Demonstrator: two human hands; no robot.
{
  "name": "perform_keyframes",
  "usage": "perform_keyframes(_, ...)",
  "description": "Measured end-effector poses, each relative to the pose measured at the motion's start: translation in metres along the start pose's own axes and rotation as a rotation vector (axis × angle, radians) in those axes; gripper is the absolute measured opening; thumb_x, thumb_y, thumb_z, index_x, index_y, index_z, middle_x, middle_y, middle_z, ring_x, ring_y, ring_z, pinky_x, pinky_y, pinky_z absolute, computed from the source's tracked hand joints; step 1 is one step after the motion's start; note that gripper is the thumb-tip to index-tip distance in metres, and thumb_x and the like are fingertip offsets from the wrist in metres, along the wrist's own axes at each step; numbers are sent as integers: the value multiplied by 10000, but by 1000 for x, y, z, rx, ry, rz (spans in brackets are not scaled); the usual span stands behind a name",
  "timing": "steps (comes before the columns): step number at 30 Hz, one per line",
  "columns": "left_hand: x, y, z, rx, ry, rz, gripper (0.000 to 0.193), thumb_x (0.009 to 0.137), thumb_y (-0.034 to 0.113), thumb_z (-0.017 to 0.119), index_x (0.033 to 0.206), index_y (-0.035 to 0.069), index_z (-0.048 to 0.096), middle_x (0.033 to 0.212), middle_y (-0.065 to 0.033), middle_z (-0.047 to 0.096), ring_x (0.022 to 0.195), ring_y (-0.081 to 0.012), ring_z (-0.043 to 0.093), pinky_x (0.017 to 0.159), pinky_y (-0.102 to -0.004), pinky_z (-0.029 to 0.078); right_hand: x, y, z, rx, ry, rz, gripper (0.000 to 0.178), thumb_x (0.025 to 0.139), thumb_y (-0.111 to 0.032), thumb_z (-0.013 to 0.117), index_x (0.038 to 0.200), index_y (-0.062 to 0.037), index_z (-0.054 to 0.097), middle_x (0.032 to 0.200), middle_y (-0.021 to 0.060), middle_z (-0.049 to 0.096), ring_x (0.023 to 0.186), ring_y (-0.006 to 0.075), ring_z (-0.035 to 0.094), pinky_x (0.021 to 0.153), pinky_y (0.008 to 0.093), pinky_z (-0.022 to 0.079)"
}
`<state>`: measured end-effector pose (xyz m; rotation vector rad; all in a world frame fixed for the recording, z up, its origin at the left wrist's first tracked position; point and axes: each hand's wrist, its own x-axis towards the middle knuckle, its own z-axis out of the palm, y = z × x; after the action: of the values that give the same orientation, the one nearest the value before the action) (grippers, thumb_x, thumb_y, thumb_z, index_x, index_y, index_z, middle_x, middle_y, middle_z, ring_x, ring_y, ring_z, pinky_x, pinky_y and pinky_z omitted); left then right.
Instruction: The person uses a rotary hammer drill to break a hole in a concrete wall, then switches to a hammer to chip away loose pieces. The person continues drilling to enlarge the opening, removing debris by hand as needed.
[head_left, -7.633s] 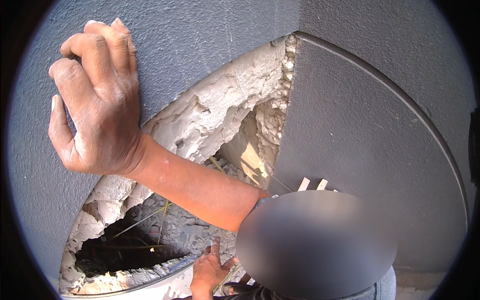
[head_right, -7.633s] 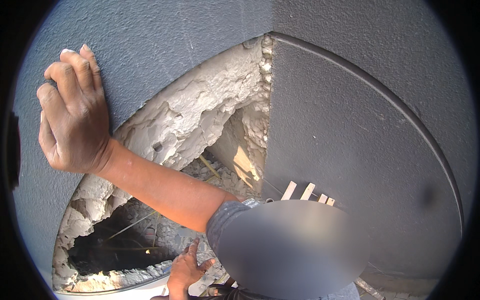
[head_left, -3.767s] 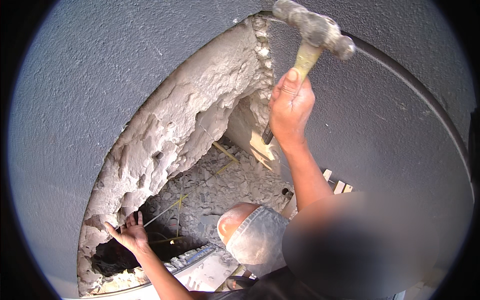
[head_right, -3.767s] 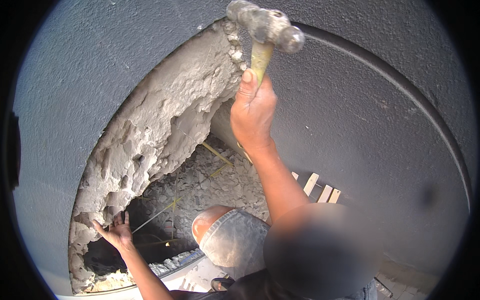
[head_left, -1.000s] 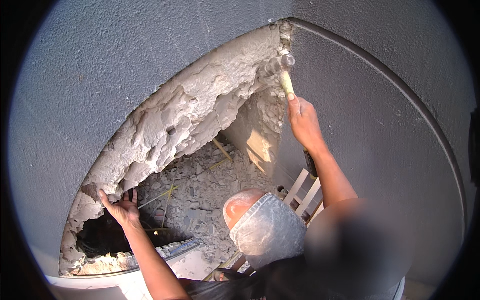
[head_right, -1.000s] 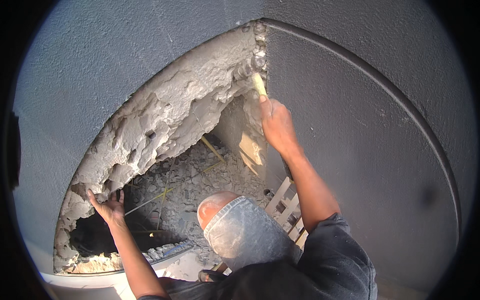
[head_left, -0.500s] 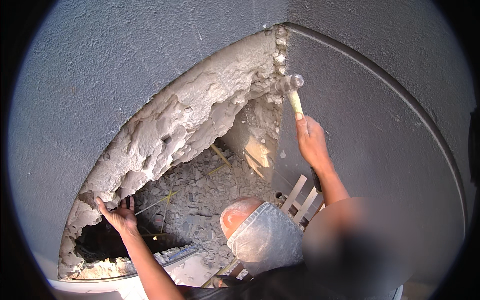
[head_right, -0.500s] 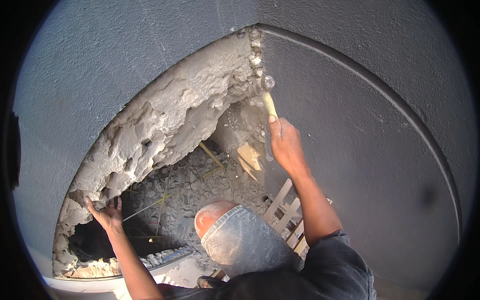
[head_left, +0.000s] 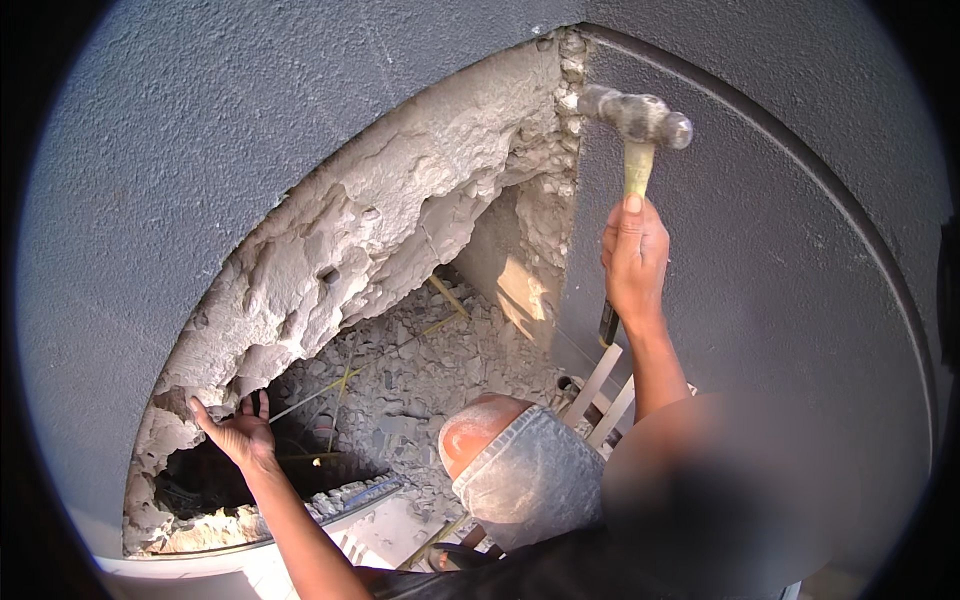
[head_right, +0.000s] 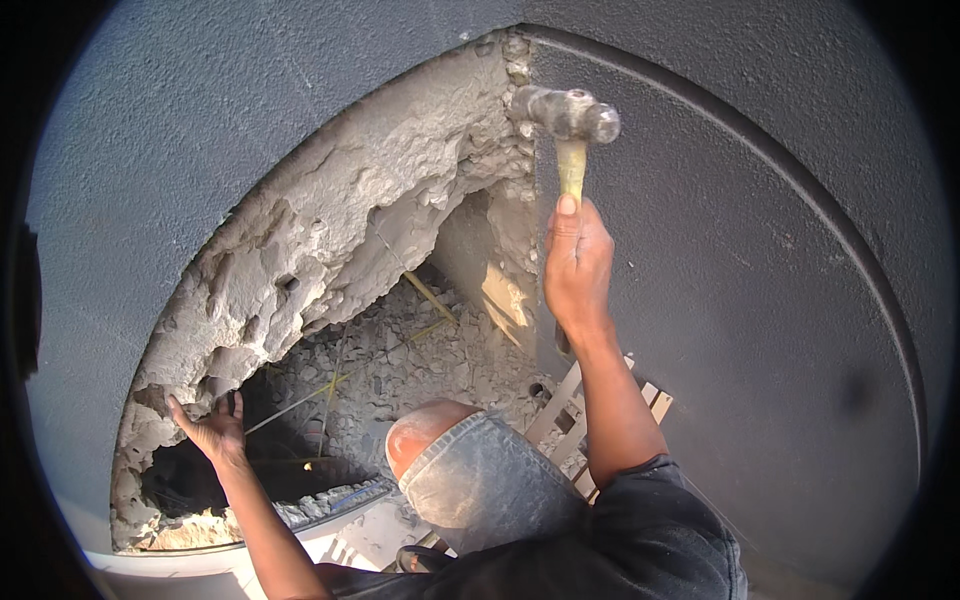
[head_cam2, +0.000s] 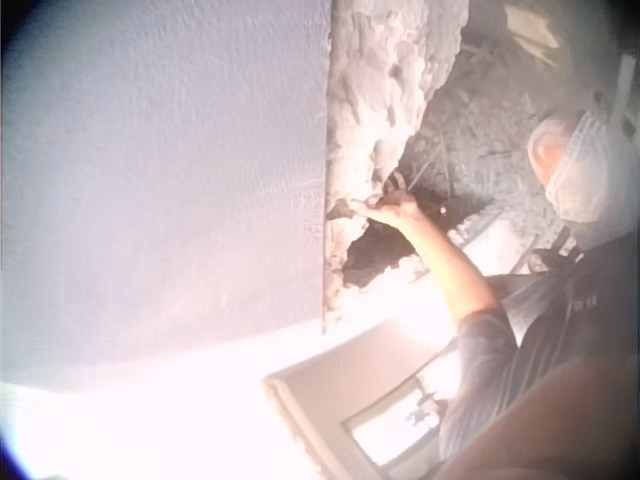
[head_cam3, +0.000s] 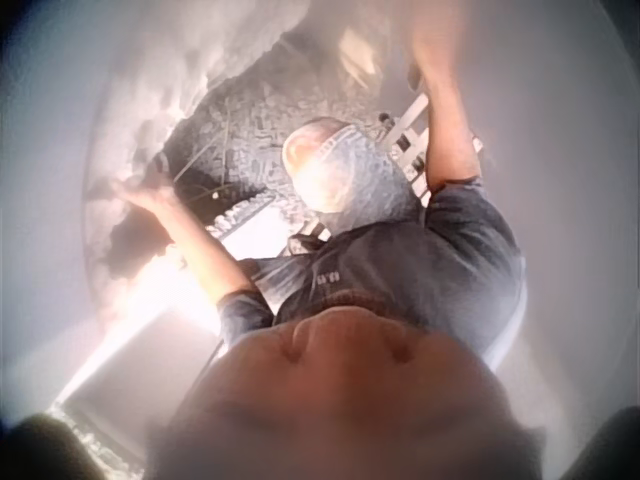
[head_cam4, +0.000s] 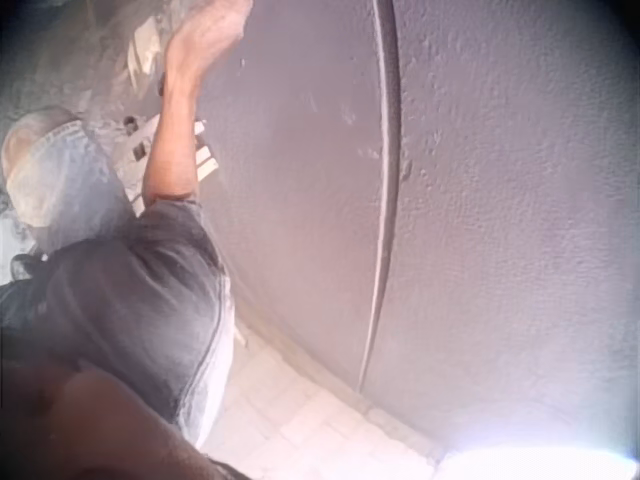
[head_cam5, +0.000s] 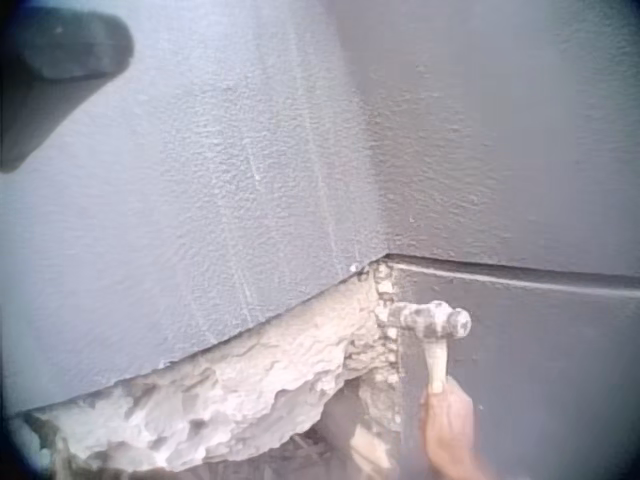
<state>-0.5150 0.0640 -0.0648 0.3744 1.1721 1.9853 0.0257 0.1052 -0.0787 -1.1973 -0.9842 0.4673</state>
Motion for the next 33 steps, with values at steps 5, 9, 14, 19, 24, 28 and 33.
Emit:
perform_keyframes(5, -3, -6, 15, 25, -33, -9, 1074, 698, 687, 841, 1547, 232, 367, 1567, -78, 375, 1423, -334, 334, 1130, -563, 336, 6, 73, 16, -402, 112, -136, 496, 1106, -443, 468, 943, 18, 556, 685, 148, 503, 569, 269, 507, 554, 406, 425)
perform_keyframes(9, 3, -3, 2, 13, -13, 6, 1100, 685, 705, 840, 1557, 240, 356, 1584, -79, 354, 1440, -334, 312, 1150, -560, 314, 4, 81, 1, -556, -134, 127, 535, 1098, -449, 472, 927, 47, 576, 685, 199, 508, 605, 340, 538, 597, 461, 442)
perform_keyframes(14, 0, -7, 9, 6, -28, 21, 1059, 711, 692, 831, 1549, 241, 367, 1565, -75, 379, 1429, -311, 324, 1140, -558, 324, -10, 23, -1, -17, 31, 8, 525, 1101, -444, 476, 957, 48, 585, 666, 205, 511, 600, 328, 544, 594, 452, 450)
perform_keyframes(19, 3, -7, 13, -1, -17, -34, 1032, 714, 656, 852, 1532, 231, 388, 1528, -78, 430, 1335, -323, 424, 1107, -563, 363, 17, 97, 12, -592, -130, 85, 557, 1105, -452, 455, 938, 60, 598, 713, 228, 554, 659, 352, 555, 677, 486, 467)
perform_keyframes(24, -2, -1, 10, 12, -5, 8, 1034, 712, 683, 838, 1526, 217, 400, 1523, -66, 433, 1357, -314, 403, 1112, -557, 355, -25, 78, 11, -388, -201, 227, 553, 1098, -437, 449, 1019, 71, 655, 861, 320, 639, 880, 521, 618, 798, 518, 489)
perform_keyframes(28, -1, -7, 13, 6, -35, -22, 981, 727, 687, 823, 1507, 232, 439, 1506, -48, 463, 1342, -305, 429, 1104, -557, 367, -53, 102, 57, -215, -12, 47, 517, 1098, -427, 465, 1027, 56, 632, 833, 296, 631, 829, 517, 607, 758, 531, 478)
perform_keyframes(33, 0, 1, 7, 19, 1, -31, 980, 724, 698, 813, 1505, 246, 428, 1523, -54, 443, 1393, -318, 387, 1125, -574, 327, -26, 135, 79, -476, -305, 280, 524, 1088, -453, 491, 952, 45, 583, 820, 290, 630, 757, 507, 592, 708, 537, 464)
